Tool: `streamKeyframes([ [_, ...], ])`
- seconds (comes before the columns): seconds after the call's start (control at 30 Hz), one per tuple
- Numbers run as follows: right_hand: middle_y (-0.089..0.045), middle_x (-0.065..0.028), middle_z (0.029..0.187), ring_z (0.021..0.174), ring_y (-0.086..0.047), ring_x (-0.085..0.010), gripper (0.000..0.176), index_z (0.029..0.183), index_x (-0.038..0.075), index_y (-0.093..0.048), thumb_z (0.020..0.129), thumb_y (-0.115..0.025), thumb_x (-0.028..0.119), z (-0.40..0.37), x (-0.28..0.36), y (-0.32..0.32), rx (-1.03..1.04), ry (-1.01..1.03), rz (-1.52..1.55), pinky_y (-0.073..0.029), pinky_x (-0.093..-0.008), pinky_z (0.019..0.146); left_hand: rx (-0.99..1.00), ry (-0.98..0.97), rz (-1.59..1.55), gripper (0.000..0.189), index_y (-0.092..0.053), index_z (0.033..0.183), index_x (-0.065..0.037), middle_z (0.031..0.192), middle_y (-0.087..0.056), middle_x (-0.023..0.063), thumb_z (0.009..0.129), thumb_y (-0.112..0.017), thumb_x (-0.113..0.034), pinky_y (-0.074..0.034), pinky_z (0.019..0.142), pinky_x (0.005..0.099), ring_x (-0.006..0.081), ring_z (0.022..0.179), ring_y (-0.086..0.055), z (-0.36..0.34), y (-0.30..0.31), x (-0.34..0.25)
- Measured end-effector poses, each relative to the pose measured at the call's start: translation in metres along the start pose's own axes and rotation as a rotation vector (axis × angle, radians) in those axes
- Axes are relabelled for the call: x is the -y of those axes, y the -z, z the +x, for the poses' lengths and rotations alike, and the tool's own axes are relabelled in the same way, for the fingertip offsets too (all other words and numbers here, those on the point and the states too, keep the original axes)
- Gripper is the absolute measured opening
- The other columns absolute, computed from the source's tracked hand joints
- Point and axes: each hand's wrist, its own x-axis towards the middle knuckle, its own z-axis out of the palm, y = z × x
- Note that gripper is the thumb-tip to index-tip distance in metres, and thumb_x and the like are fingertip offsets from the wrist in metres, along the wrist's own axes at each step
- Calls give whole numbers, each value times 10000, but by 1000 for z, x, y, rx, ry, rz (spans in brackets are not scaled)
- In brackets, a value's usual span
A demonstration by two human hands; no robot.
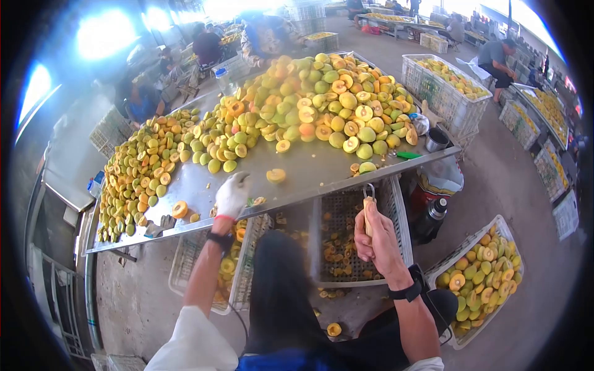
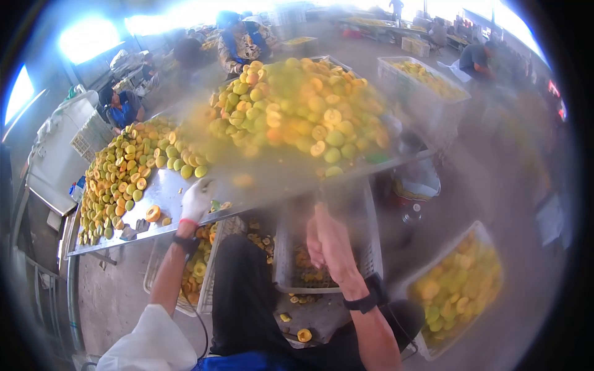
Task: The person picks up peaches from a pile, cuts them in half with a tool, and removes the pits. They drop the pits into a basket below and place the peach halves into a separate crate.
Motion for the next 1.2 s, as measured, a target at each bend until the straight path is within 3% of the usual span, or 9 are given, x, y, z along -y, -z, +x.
streamKeyframes([
  [0.17, -347, 38, 517, 385, -326, -87, 623, 655, 135, -416, 1089, -412, 583, 3, 1, -3, -54, -46, -7, -309, -271, 387, 263, -150, 206, 550, -644, 1322, -94, 1157, -727, 209, 915, -632, -464, -543, 940, 475, 393, 1073, -698, 68, -99, 24],
  [0.27, -345, 22, 473, 352, -321, -106, 642, 625, 126, -435, 1090, -414, 568, 4, -6, -3, -129, -74, -45, -289, -288, 356, 343, -193, 213, 547, -653, 1270, -85, 1126, -732, 205, 849, -699, -432, -547, 926, 464, 393, 1059, -700, 66, -109, 24],
  [0.4, -354, 55, 584, 396, -313, -38, 542, 848, 119, -457, 1091, -391, 599, -3, -16, 0, -41, -10, -135, -301, -210, 357, 282, -110, 26, 555, -666, 1202, -74, 1085, -739, 199, 761, -789, -389, -551, 909, 450, 392, 1040, -703, 37, -72, -6],
  [0.57, -358, 56, 592, 393, -303, -34, 495, 888, 134, -452, 1108, -368, 570, -5, -20, -9, -23, 90, -148, -288, -210, 346, 88, 51, -247, 563, -657, 1228, -49, 1104, -746, 194, 768, -830, -324, -558, 912, 411, 358, 1058, -718, -12, 15, -13],
  [0.7, -353, 59, 587, 392, -290, -34, 481, 892, 146, -451, 1107, -376, 569, 0, -22, -10, -112, 54, -156, -276, -207, 347, -129, 25, -236, 544, -621, 1333, -13, 1179, -745, 148, 854, -774, -220, -558, 923, 350, 239, 1082, -715, -72, 104, 32],
  [0.8, -345, 64, 584, 390, -285, -33, 476, 894, 153, -454, 1106, -380, 572, 6, -31, -12, -116, 44, -150, -273, -206, 345, -22, 203, -573, 451, -640, 1287, 12, 1048, -734, 85, 859, -676, -125, -567, 727, 278, 100, 827, -676, -136, 142, 96],
  [0.93, -335, 71, 585, 382, -281, -26, 473, 896, 161, -452, 1101, -386, 582, 12, -37, -21, -159, 16, -149, -266, -203, 333, 188, 726, -321, 484, -655, 1266, 18, 992, -752, 129, 841, -679, -213, -579, 708, 343, 198, 839, -734, -203, 132, 172],
  [1.07, -330, 72, 588, 372, -267, -18, 471, 892, 161, -443, 1104, -382, 578, 24, -40, -25, -275, -21, -116, -256, -197, 316, 418, 561, 222, 457, -701, 1206, 0, 1027, -755, 239, 834, -650, -260, -589, 804, 453, 384, 963, -747, -251, 50, 329],
  [1.2, -329, 70, 586, 366, -269, -17, 469, 890, 160, -437, 1106, -380, 572, 32, -40, -13, -262, -20, -65, -254, -195, 308, 528, 647, 392, 395, -748, 1127, -26, 1049, -733, 276, 824, -637, -255, -573, 852, 487, 435, 1020, -714, -257, 1, 379],
])
